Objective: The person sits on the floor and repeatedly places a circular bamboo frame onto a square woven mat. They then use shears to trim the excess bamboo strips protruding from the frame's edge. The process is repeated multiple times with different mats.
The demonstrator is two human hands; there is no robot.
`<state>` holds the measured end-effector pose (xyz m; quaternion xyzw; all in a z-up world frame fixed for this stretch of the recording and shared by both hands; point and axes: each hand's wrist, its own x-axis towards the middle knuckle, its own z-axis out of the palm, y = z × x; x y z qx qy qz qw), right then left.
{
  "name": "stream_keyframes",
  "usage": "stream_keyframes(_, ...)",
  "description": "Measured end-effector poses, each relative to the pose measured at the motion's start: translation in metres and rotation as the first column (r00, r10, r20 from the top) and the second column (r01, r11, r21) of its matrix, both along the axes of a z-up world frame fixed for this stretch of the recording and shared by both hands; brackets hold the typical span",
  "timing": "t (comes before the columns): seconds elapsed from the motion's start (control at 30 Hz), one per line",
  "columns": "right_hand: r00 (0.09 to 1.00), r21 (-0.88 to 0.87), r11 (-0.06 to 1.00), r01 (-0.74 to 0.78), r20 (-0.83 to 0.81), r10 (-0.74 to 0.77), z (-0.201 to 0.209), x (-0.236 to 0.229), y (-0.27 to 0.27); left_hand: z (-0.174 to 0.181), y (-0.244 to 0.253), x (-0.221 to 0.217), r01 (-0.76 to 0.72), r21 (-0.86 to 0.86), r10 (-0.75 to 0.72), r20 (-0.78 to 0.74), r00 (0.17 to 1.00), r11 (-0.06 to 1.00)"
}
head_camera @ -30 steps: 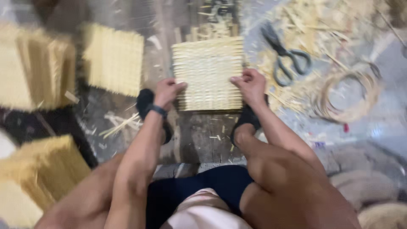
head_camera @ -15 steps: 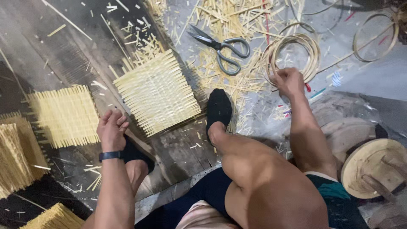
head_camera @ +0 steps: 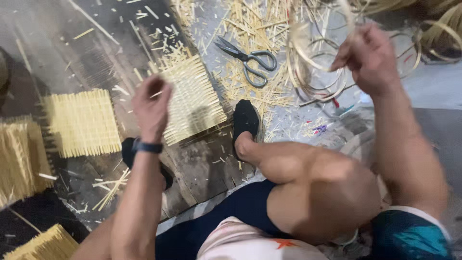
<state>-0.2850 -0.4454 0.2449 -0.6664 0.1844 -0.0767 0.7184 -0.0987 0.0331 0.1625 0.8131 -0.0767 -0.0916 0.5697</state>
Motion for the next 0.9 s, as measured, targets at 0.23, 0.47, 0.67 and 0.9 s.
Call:
stream_keyframes(0.23, 0.982, 0.260, 0.953, -0.158, 0.142, 0.124, 0.067, 0.067, 0.020, 0.048, -0.060, -0.023, 0.156, -0.344, -0.188, -0.061, 0.980, 0.926)
stream_keyframes(0.47, 0.967, 0.285, 0.925, -0.253, 0.056, 0.247, 0.096, 0.091, 0.064, 0.051, -0.047, -0.023, 0.059, -0.384, -0.160, -0.236, 0.958, 0.921)
stream_keyframes(0.67, 0.999, -0.232, 0.973, 0.018, -0.025, -0.024, 0.089, 0.078, 0.022, 0.019, -0.042, -0.046, 0.158, -0.189, -0.174, -0.071, 0.982, 0.969)
stream_keyframes(0.9, 0.979, -0.934, 0.356, -0.007, -0.079, -0.188, -0.003, 0.025, -0.105, -0.027, -0.009, -0.047, -0.053, -0.216, -0.010, -0.280, 0.960, 0.975)
